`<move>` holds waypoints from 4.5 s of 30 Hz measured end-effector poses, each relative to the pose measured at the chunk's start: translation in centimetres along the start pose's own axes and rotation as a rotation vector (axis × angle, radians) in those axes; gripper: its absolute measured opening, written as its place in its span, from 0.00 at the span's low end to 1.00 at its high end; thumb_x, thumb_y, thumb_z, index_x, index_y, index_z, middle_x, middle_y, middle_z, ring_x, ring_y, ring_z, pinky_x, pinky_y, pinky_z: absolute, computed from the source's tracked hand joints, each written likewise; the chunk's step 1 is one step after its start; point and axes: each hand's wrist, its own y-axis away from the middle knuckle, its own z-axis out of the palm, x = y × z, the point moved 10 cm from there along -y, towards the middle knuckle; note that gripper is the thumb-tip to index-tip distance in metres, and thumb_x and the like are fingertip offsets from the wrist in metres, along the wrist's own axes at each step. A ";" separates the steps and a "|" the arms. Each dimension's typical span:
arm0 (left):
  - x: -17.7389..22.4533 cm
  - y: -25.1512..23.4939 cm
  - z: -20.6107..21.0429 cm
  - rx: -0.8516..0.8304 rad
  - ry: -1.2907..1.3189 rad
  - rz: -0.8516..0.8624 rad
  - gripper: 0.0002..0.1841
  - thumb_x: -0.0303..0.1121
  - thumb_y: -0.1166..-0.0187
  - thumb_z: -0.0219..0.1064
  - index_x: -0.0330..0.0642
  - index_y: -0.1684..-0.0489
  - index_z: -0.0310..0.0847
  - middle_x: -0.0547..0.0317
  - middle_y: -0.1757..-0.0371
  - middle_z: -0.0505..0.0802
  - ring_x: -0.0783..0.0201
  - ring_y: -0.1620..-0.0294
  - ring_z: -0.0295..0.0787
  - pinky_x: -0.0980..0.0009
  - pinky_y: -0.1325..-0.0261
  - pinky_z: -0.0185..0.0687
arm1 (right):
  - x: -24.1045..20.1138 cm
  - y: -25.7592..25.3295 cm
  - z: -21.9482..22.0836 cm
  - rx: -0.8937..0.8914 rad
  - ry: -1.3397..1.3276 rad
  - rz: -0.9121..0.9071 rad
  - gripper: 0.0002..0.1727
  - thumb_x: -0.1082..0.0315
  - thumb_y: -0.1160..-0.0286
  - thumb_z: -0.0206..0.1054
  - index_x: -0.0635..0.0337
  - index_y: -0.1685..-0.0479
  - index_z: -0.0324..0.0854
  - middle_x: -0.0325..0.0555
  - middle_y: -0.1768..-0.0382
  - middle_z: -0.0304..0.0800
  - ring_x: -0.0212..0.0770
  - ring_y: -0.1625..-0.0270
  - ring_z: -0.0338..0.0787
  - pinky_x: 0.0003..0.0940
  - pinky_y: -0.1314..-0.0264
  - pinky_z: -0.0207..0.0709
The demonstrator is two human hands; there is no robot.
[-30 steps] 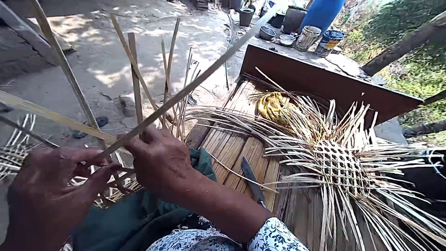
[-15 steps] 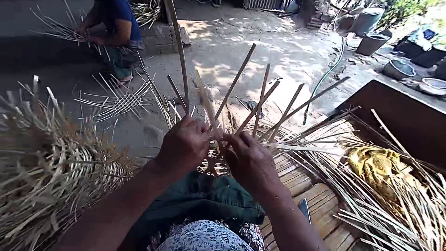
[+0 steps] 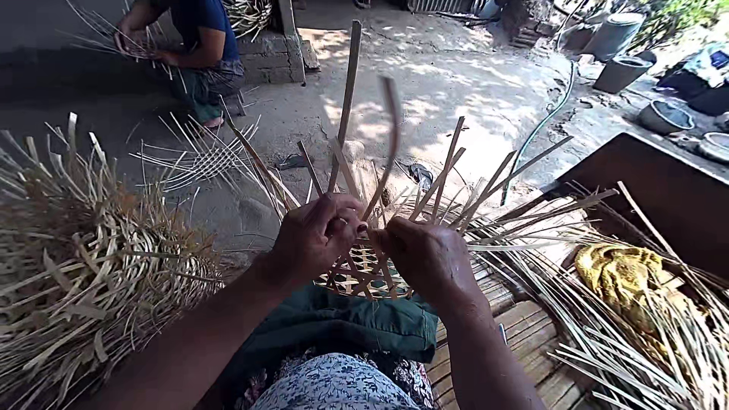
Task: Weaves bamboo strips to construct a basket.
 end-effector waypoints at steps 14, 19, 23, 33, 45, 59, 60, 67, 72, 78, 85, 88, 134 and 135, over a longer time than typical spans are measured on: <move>2.0 -2.6 1.0 -0.069 -0.382 0.122 0.23 0.44 0.28 0.76 0.46 0.35 0.90 0.54 0.64 0.91 0.54 0.62 0.83 0.60 0.60 0.78 | 4.5 2.1 0.1 0.346 -0.374 0.174 0.17 0.60 0.31 0.79 0.62 0.54 0.81 0.41 0.71 0.83 0.31 0.75 0.81 0.29 0.72 0.80; 1.3 -2.0 1.2 -0.065 -0.377 0.081 0.19 0.40 0.31 0.78 0.45 0.42 0.92 0.54 0.60 0.93 0.53 0.60 0.85 0.59 0.60 0.81 | 3.6 1.8 0.2 0.223 -0.225 0.209 0.22 0.66 0.27 0.72 0.58 0.33 0.82 0.40 0.72 0.87 0.35 0.76 0.85 0.35 0.72 0.83; 1.2 -1.8 1.0 -0.064 -0.272 0.085 0.16 0.39 0.33 0.79 0.45 0.48 0.91 0.60 0.62 0.93 0.58 0.59 0.84 0.62 0.55 0.80 | 1.6 1.7 -1.2 0.188 -0.006 0.186 0.16 0.65 0.29 0.74 0.52 0.42 0.91 0.48 0.67 0.87 0.47 0.71 0.87 0.48 0.72 0.81; -1.4 -1.0 0.3 -0.052 -0.441 0.108 0.16 0.32 0.23 0.63 0.43 0.43 0.92 0.50 0.60 0.93 0.48 0.58 0.86 0.54 0.58 0.82 | 0.1 1.4 0.7 0.111 -0.378 -0.141 0.13 0.66 0.22 0.69 0.58 0.44 0.91 0.43 0.56 0.94 0.32 0.61 0.93 0.30 0.60 0.90; -3.5 -1.5 0.9 -0.316 0.441 -0.468 0.16 0.21 0.26 0.72 0.43 0.41 0.89 0.66 0.66 0.92 0.76 0.79 0.79 0.82 0.78 0.76 | 2.1 0.2 1.0 -0.242 -0.230 0.051 0.16 0.52 0.14 0.63 0.53 0.62 0.87 0.37 0.81 0.81 0.35 0.80 0.82 0.41 0.75 0.78; 4.9 -2.0 1.1 -0.174 -0.287 0.252 0.21 0.39 0.21 0.71 0.43 0.31 0.85 0.50 0.52 0.94 0.59 0.55 0.93 0.65 0.53 0.90 | 2.2 -0.5 1.0 -0.174 -0.315 0.144 0.14 0.53 0.25 0.75 0.53 0.72 0.89 0.36 0.83 0.83 0.33 0.79 0.81 0.41 0.73 0.76; 4.9 -2.1 2.5 -0.257 -0.364 0.299 0.23 0.41 0.20 0.70 0.47 0.27 0.84 0.49 0.52 0.95 0.54 0.53 0.93 0.60 0.55 0.90 | 1.9 -0.2 0.5 -0.077 -0.325 0.121 0.09 0.59 0.27 0.76 0.54 0.69 0.90 0.36 0.80 0.86 0.32 0.78 0.83 0.39 0.73 0.79; 2.0 -4.9 1.3 -0.253 -0.449 0.173 0.18 0.32 0.27 0.75 0.47 0.38 0.92 0.52 0.63 0.91 0.47 0.58 0.85 0.55 0.60 0.81 | 2.9 1.4 -0.4 0.264 -0.355 0.094 0.09 0.67 0.27 0.75 0.59 0.53 0.91 0.45 0.57 0.90 0.32 0.69 0.87 0.29 0.67 0.85; 1.7 -3.6 0.9 -0.136 -0.359 0.032 0.15 0.40 0.30 0.79 0.46 0.49 0.91 0.56 0.59 0.93 0.55 0.58 0.87 0.58 0.57 0.83 | 2.9 1.0 -0.7 0.326 -0.362 0.138 0.13 0.66 0.29 0.77 0.61 0.53 0.83 0.42 0.68 0.88 0.32 0.76 0.83 0.30 0.74 0.82; 1.5 -2.8 1.2 -0.097 -0.303 0.001 0.12 0.37 0.34 0.79 0.46 0.57 0.89 0.61 0.65 0.92 0.59 0.61 0.86 0.61 0.58 0.82 | 0.0 1.0 -2.0 0.215 -0.014 0.144 0.21 0.68 0.31 0.73 0.48 0.36 0.90 0.49 0.60 0.91 0.50 0.66 0.90 0.51 0.70 0.81; -1.0 -2.1 0.0 -0.071 -0.053 -0.013 0.09 0.32 0.35 0.78 0.46 0.62 0.85 0.68 0.64 0.90 0.69 0.58 0.81 0.71 0.51 0.76 | 5.0 -0.7 2.4 -0.143 -1.155 0.120 0.08 0.78 0.39 0.75 0.56 0.64 0.88 0.38 0.69 0.93 0.28 0.71 0.89 0.23 0.68 0.86; -1.5 -2.1 -0.1 -0.034 -0.167 -0.003 0.10 0.31 0.31 0.74 0.47 0.54 0.91 0.65 0.61 0.93 0.64 0.55 0.83 0.66 0.51 0.78 | 3.6 0.3 1.0 0.001 -0.961 -0.036 0.10 0.76 0.33 0.75 0.59 0.53 0.90 0.38 0.58 0.95 0.30 0.59 0.93 0.28 0.54 0.91; 0.4 -3.1 2.4 -0.137 -0.126 0.063 0.09 0.33 0.30 0.77 0.47 0.55 0.93 0.63 0.63 0.92 0.62 0.57 0.82 0.66 0.52 0.77 | 2.2 0.9 -2.1 0.189 -0.099 0.216 0.17 0.70 0.31 0.76 0.49 0.43 0.92 0.49 0.59 0.88 0.45 0.70 0.86 0.46 0.70 0.80; -0.1 -3.1 2.2 -0.143 -0.070 0.048 0.08 0.33 0.30 0.77 0.46 0.56 0.93 0.64 0.63 0.92 0.64 0.58 0.82 0.68 0.52 0.77 | 2.9 0.6 -1.6 0.145 -0.260 0.195 0.13 0.71 0.32 0.76 0.52 0.49 0.92 0.44 0.60 0.87 0.38 0.69 0.85 0.38 0.69 0.81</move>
